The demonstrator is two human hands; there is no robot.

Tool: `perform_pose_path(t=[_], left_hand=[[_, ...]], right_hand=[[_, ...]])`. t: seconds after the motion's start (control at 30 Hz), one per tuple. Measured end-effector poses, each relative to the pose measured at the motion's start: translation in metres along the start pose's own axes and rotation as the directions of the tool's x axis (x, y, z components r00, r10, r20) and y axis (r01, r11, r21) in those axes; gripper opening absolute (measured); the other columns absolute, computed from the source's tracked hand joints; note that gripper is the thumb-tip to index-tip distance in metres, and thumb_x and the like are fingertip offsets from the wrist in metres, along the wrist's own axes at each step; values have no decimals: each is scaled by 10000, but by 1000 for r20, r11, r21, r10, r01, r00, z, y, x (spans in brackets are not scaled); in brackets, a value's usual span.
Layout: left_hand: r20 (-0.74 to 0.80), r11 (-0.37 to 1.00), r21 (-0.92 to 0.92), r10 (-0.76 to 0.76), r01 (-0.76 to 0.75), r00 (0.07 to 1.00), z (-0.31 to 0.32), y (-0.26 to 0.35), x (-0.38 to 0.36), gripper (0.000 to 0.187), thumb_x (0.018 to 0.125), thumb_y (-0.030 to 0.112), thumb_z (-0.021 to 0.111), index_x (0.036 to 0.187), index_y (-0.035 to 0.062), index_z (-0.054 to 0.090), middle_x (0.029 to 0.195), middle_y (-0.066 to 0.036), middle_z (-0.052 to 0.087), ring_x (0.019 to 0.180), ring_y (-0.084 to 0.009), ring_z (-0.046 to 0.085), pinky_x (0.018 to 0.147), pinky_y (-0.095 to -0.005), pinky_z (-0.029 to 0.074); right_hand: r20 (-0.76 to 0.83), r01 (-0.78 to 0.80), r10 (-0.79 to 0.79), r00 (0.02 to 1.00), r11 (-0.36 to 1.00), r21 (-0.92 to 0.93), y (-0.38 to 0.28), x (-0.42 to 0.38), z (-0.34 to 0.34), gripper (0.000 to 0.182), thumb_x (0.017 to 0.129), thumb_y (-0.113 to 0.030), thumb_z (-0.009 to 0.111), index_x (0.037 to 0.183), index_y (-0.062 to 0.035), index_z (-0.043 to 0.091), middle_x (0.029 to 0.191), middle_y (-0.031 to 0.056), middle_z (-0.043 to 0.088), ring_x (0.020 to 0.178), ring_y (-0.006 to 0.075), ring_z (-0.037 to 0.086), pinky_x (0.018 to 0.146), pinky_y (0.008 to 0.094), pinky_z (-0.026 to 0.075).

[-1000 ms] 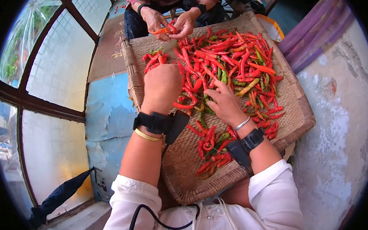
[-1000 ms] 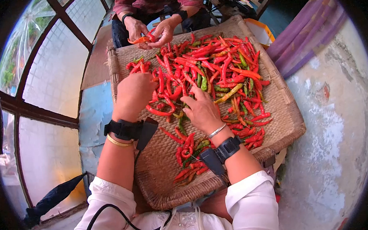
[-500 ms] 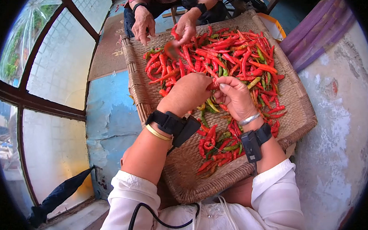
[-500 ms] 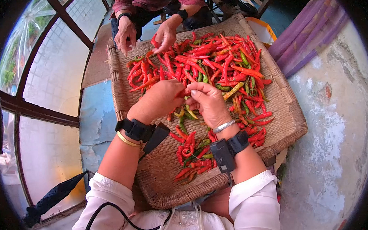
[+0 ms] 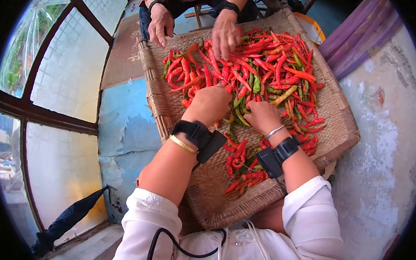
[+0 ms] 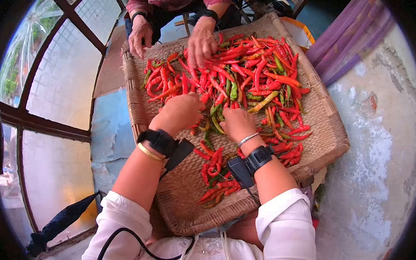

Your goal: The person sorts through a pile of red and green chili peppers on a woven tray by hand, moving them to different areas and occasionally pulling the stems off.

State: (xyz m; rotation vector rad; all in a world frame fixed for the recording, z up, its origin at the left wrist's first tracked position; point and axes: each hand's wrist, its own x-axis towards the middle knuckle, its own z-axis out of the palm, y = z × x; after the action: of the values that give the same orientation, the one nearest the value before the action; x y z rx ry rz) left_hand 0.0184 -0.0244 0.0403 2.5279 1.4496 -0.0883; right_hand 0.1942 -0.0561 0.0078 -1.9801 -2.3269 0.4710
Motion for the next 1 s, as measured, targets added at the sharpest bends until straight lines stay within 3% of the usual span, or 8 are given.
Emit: perform_pose_path(t=[0.2,0.27,0.4,0.53,0.63,0.77,0.9,1.0], left_hand=[[46,999,22,34,-35,998,17,-4,16,207,730,175,579,903,77,635,838,-130,601,796,-284,603,700,-387,496],[57,999,41,-27,25,998,19,-4,19,198,719,194,587,850,56,644,816,-138,612,745,-297,605,701,-392,492],[102,998,0,55,-55,993,14,-12,19,189,706,218,595,774,52,654,780,-138,614,731,-303,600,698,-400,482],[-48,961,-253,98,-107,994,-16,-19,3,171,711,216,586,724,59,652,733,-137,605,729,-300,592,654,-410,465],[-23,992,-95,-90,88,996,-43,-14,-16,185,728,240,591,748,66,649,730,-135,600,715,-316,584,637,-402,470],[-136,994,-13,-114,113,984,-31,-21,-25,183,731,237,586,758,65,641,744,-141,601,716,-323,582,636,-415,472],[-212,982,-17,-190,190,959,-32,-20,-24,172,735,235,580,753,72,633,744,-139,600,731,-318,587,645,-418,476],[-127,991,1,-135,136,983,-34,-9,-25,163,733,227,581,779,80,632,753,-138,603,744,-314,591,653,-416,479]], right_hand=[[71,78,-94,993,976,203,-8,4,-2,233,707,-237,636,869,-71,617,805,166,622,797,331,596,717,427,468],[136,209,-251,958,942,261,-10,3,-2,247,715,-236,627,899,-72,624,823,164,622,819,331,591,735,422,462],[190,241,-309,932,919,312,-4,5,-8,249,726,-233,615,909,-66,637,842,169,621,849,324,586,759,405,459],[146,185,-265,953,891,414,7,6,-26,224,731,-221,616,865,-44,640,827,158,625,815,311,599,733,385,468],[149,77,-202,968,805,589,6,3,-45,211,785,-134,595,929,20,607,681,40,589,574,72,509,534,235,428],[193,12,-231,953,671,741,-3,-3,-49,240,793,-146,593,953,34,599,701,33,597,596,83,531,558,238,443],[65,151,-272,960,700,698,-4,1,-31,260,766,-228,614,913,-15,631,777,114,644,715,222,619,650,339,471],[141,90,-88,986,996,-9,-13,1,-25,205,750,-265,617,792,-65,637,779,138,631,775,319,605,688,405,482]])
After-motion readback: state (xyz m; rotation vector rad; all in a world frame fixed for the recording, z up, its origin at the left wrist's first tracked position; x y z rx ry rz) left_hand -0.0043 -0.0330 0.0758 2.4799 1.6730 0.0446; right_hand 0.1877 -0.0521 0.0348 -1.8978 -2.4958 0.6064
